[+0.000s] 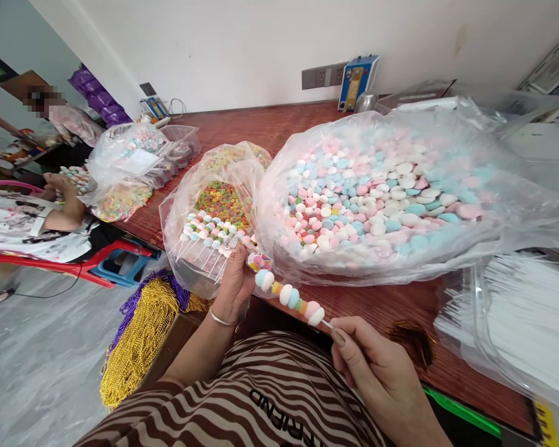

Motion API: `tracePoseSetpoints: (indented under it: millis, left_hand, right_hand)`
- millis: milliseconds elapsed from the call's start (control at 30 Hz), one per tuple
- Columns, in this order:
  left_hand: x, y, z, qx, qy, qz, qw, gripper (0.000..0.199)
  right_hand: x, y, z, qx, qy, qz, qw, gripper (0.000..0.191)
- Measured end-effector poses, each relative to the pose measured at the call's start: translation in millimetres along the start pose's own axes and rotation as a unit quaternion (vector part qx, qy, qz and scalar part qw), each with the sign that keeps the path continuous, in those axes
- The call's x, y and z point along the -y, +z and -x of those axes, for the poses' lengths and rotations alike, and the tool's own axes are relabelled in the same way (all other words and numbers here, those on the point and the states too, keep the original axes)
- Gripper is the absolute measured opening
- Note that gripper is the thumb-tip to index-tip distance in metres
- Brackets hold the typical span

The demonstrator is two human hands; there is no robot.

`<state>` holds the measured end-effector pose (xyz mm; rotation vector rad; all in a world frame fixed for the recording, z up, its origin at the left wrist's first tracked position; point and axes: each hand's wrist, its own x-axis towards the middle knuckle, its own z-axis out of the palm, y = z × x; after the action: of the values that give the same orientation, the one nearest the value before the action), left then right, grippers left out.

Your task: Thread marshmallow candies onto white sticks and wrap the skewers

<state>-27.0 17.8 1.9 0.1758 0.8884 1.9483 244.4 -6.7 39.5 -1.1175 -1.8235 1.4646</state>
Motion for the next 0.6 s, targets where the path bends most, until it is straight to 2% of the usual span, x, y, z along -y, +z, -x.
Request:
tracePoseSetpoints:
  millis: [167, 367, 500, 600]
  left_hand:
    - [4.1, 1.9, 0.0, 0.003, -0.021, 0.004, 1.0, 0.046]
    - [6.2, 5.3, 1.6, 0.004, -0.025, 0.006, 1.0, 0.042]
    - [6.5, 6.9, 3.3, 0.001, -0.029, -0.001, 1.0, 0.041]
    - [6.9, 7.7, 3.7, 0.004, -0.029, -0.005, 1.0, 0.04]
  right_hand:
    - [-12.4, -7.1, 4.8, -0.006, 0.0, -0.02, 1.0, 0.03]
    - [-12.3, -8.2, 8.6, -0.041, 0.023, -0.057, 0.997, 0.031]
    - [-8.3, -6.3, 7.6, -0.033, 0.006, -0.037, 0.999, 0.03]
    - [-5.0, -5.4, 8.8, -0.06, -0.012, 0.012, 0.998, 0.027]
